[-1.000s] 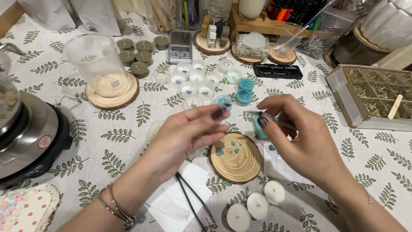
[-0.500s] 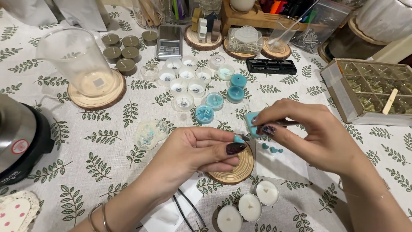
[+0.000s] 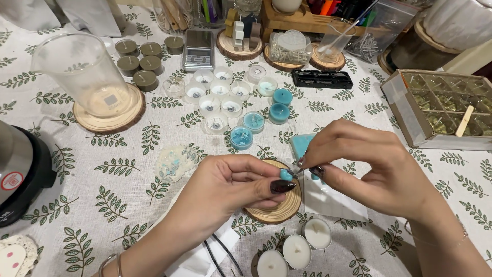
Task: The person places small blue heart-shaped wax pieces onto the surface of white tea light candles. They pick up the hearts from a wooden slice and carefully position them on the candles, which are arranged on a table covered with a leaf-patterned cloth.
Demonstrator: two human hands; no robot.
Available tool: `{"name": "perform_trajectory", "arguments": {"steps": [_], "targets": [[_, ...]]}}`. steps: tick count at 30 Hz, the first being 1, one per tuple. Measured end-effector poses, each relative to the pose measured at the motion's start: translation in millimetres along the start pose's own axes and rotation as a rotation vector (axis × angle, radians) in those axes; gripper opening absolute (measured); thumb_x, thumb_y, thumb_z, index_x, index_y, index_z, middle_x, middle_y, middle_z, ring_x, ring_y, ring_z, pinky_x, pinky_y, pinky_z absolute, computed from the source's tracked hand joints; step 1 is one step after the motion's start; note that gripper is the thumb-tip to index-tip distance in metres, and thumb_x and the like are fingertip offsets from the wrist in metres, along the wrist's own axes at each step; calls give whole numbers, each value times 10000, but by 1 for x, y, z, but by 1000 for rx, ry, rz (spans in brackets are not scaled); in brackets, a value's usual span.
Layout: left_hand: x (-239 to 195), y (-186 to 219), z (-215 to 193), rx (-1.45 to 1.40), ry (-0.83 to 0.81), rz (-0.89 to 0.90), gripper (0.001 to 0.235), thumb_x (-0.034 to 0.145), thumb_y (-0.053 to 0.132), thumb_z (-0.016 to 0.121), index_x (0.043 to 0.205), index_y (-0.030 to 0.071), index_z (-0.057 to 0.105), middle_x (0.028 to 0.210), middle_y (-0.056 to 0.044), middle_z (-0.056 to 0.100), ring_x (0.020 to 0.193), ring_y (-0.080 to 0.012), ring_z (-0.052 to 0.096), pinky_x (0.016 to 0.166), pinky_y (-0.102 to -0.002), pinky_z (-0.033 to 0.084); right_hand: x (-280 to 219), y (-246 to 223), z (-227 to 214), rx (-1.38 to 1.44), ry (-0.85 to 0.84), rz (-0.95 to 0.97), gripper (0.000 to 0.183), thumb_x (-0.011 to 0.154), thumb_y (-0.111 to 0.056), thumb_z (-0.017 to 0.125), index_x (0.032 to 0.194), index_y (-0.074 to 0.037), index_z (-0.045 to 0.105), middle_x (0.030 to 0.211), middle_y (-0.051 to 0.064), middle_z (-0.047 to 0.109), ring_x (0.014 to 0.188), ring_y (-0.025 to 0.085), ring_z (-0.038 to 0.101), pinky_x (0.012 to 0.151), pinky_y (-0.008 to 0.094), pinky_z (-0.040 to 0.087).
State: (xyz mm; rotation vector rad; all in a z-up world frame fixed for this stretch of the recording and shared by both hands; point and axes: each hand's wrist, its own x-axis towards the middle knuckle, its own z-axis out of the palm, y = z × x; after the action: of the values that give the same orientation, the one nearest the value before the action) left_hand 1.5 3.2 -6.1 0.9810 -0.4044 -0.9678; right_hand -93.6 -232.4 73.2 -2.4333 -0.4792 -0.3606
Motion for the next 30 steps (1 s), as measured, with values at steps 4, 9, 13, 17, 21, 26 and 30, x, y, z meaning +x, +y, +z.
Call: {"name": "perform_trajectory", "arguments": {"steps": [4, 9, 13, 17, 21, 26, 30], "targets": [[1, -1, 1, -28, -9, 15, 322, 868, 113, 759, 1111, -94, 724, 987, -137, 789, 844, -158, 769, 814, -278, 643, 0, 1, 2, 38, -2, -6, 199, 786, -34, 681, 960, -44, 777, 948, 59, 767, 920, 185, 713, 792, 311, 617], [1, -2, -1, -10, -8, -6, 321, 877, 106, 753, 1130, -90, 729, 985, -148, 786, 839, -163, 761, 798, -279, 628, 0, 1, 3, 43, 3, -6, 221, 774, -21, 686, 970, -49, 785, 946, 56, 769, 920, 188, 711, 789, 311, 614], [1, -2, 0, -23, -13, 11, 321, 874, 111, 753, 1120, -93, 723, 991, -138, 785, 842, -161, 767, 810, -284, 641, 1, 0, 3, 47, 2, -7, 223, 771, -24, 694, 973, -49, 785, 945, 56, 771, 918, 189, 712, 788, 311, 614], [1, -1, 1, -20, -20, 23, 321, 871, 113, 758, 1118, -89, 729, 1004, -133, 787, 847, -156, 767, 814, -285, 643, 1, -1, 3, 38, 3, -15, 222, 771, -21, 693, 971, -52, 785, 938, 52, 770, 923, 190, 709, 792, 311, 613], [0, 0, 2, -9, -13, 21, 316, 873, 112, 760, 1120, -84, 740, 998, -136, 788, 842, -152, 761, 809, -282, 638, 2, -1, 4, 41, 1, -33, 219, 777, -26, 700, 978, -52, 782, 944, 53, 767, 930, 191, 710, 792, 310, 612], [-1, 1, 3, -22, -18, 5, 327, 869, 124, 758, 1123, -80, 731, 995, -131, 790, 856, -159, 768, 814, -282, 641, 2, -1, 5, 32, 11, -42, 213, 781, -28, 703, 979, -55, 779, 950, 54, 760, 935, 192, 705, 793, 311, 606], [-1, -1, 3, -19, -27, 12, 330, 878, 125, 755, 1133, -83, 726, 1000, -134, 788, 869, -165, 769, 821, -284, 640, 2, -1, 5, 41, 8, -42, 214, 788, -31, 707, 986, -57, 781, 952, 53, 759, 940, 193, 703, 794, 311, 604]]}}
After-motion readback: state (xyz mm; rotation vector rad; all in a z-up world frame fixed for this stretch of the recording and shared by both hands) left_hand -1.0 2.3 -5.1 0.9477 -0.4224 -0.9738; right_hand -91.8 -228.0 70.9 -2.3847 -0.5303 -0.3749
